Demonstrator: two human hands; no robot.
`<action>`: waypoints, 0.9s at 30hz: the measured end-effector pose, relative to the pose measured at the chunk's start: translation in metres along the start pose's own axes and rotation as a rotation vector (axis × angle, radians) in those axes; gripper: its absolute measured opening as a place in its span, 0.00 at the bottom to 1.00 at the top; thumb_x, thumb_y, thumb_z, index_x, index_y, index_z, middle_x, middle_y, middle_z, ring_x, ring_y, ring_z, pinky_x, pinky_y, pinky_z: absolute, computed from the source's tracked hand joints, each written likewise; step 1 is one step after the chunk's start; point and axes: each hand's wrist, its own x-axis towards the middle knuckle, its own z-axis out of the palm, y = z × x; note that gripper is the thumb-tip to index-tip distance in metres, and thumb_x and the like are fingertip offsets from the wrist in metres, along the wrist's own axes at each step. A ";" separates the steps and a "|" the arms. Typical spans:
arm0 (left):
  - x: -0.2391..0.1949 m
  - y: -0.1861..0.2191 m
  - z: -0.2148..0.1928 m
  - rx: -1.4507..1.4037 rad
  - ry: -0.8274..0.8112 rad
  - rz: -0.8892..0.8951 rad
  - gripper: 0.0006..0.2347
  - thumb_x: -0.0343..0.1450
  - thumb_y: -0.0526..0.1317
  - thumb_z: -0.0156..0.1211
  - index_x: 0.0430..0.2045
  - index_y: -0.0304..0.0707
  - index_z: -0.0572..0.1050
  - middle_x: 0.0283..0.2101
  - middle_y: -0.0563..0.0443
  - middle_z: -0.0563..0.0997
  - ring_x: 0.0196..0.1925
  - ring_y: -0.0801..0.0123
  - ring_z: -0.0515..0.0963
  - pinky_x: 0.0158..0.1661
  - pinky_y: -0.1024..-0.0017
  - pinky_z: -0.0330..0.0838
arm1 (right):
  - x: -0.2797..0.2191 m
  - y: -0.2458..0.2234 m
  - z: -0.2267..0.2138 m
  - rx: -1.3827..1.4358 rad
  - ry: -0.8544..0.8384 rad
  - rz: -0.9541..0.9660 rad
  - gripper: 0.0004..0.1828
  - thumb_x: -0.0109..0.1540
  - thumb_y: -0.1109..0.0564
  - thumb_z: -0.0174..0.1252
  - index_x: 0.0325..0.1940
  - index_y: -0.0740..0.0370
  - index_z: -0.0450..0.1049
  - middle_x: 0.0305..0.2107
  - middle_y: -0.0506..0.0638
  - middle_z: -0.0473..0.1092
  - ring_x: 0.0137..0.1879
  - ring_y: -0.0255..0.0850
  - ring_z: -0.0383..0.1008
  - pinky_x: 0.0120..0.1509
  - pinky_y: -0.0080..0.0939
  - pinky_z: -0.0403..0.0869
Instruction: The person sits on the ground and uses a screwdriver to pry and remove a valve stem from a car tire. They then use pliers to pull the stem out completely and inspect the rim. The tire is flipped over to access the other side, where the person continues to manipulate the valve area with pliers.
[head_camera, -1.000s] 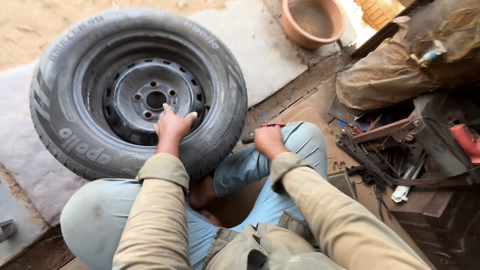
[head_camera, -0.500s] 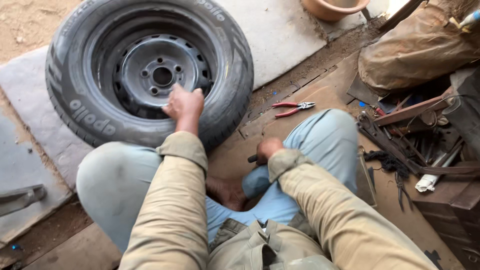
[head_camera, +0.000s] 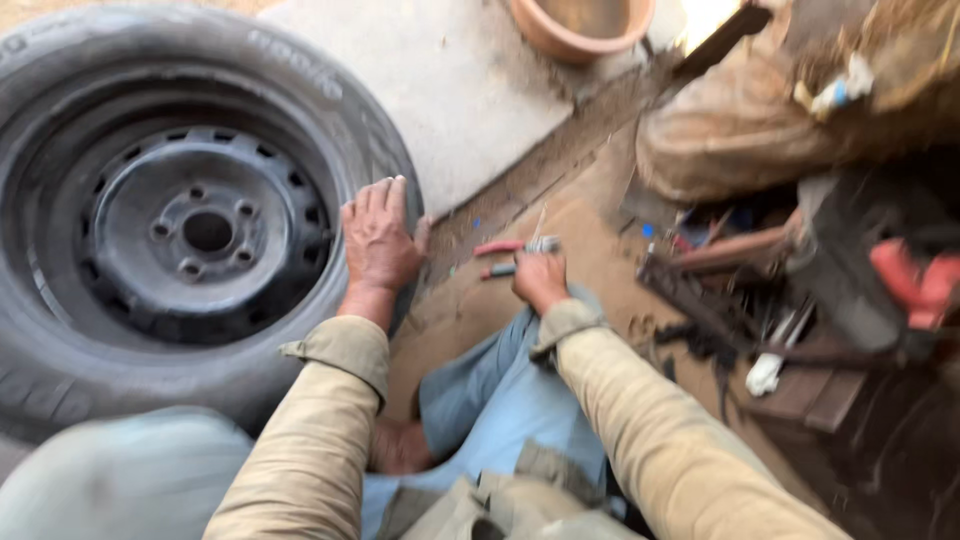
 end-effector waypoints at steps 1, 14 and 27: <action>0.018 0.008 0.005 0.000 -0.009 -0.007 0.31 0.61 0.50 0.70 0.57 0.32 0.70 0.58 0.39 0.72 0.63 0.49 0.68 0.58 0.52 0.59 | 0.004 0.013 0.002 0.030 0.008 -0.014 0.21 0.58 0.57 0.56 0.56 0.50 0.75 0.47 0.56 0.77 0.56 0.54 0.75 0.58 0.56 0.69; 0.048 -0.006 0.036 0.226 0.015 -0.032 0.23 0.63 0.49 0.65 0.52 0.41 0.75 0.60 0.49 0.71 0.64 0.57 0.65 0.59 0.54 0.56 | 0.144 -0.005 -0.027 0.102 0.117 -0.528 0.25 0.54 0.65 0.58 0.53 0.45 0.78 0.54 0.46 0.72 0.64 0.47 0.66 0.61 0.50 0.66; 0.047 -0.007 0.036 0.187 -0.092 -0.090 0.24 0.67 0.48 0.66 0.57 0.42 0.73 0.63 0.50 0.69 0.66 0.59 0.65 0.59 0.55 0.56 | 0.479 0.028 -0.088 0.132 0.154 -0.004 0.20 0.56 0.62 0.58 0.52 0.50 0.75 0.48 0.50 0.72 0.56 0.45 0.69 0.64 0.43 0.70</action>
